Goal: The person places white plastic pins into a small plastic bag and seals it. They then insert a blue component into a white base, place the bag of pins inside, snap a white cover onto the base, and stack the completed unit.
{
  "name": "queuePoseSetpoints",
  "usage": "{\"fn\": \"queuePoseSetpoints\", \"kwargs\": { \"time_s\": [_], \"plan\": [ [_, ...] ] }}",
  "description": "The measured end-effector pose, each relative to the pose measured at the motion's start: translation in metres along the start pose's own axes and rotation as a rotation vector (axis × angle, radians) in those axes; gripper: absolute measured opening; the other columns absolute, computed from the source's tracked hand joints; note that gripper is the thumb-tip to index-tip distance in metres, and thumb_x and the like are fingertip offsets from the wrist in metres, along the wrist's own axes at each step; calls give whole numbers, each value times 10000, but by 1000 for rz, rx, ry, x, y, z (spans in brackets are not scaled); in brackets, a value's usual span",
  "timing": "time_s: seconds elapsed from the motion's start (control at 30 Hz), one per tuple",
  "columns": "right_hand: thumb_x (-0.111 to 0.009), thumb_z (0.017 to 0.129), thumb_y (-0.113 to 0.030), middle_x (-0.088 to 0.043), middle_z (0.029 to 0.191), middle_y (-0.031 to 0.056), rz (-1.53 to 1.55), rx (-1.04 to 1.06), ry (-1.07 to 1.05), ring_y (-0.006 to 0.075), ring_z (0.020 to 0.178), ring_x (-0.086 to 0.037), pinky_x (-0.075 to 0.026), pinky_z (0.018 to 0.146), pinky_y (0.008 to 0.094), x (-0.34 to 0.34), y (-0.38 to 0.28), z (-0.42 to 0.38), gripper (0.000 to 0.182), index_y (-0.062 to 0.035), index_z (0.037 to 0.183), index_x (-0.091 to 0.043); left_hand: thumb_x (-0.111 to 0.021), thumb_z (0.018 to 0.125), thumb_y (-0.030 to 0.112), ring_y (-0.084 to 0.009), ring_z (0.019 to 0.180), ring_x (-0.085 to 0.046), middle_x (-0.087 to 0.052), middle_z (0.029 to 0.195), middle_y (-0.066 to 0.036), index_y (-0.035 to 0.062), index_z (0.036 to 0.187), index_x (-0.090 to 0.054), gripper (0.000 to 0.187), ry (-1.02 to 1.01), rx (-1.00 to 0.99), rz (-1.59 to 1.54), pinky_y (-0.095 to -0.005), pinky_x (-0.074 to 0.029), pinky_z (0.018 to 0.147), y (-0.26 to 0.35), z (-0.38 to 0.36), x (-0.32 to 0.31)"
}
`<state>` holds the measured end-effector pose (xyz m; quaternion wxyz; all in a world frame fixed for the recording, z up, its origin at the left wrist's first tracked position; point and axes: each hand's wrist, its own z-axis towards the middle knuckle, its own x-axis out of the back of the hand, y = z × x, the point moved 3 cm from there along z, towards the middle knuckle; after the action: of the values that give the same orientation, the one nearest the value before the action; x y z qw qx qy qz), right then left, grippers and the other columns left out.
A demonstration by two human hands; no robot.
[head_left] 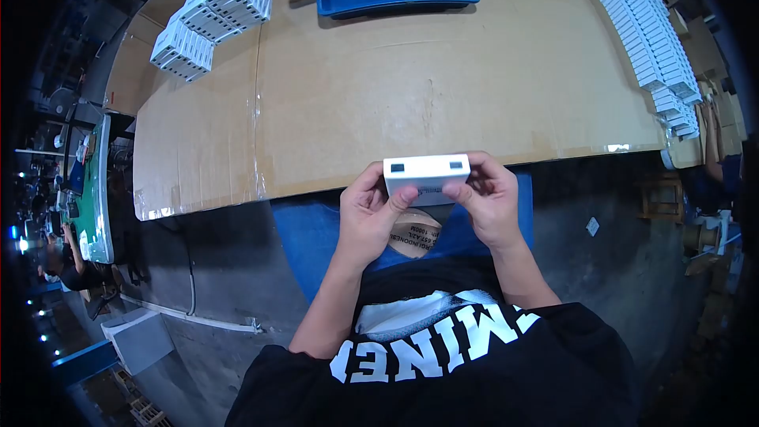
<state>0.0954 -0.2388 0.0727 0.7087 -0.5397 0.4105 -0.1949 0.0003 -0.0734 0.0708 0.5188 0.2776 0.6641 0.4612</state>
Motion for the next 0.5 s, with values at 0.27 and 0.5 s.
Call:
{"fn": "queuePoseSetpoints", "kwargs": {
  "time_s": [0.27,0.5],
  "plan": [
    [-757,935,2,-693,1264,166,42,-78,155,177,1143,-682,-570,963,284,1,15,13,494,70,1385,-566,-716,997,74,-151,1152,-635,-672,1241,-125,-89,1355,-549,428,61,-8,88,-295,-511,1027,-5,6,-2],
    [-737,914,71,-691,1252,180,140,-137,112,197,1141,-686,-578,991,316,-1,25,3,494,74,1376,-561,-711,1003,88,-143,1110,-666,-697,1220,-131,-75,1351,-577,408,143,136,-56,-287,-531,1001,-11,7,7]
  ]
}}
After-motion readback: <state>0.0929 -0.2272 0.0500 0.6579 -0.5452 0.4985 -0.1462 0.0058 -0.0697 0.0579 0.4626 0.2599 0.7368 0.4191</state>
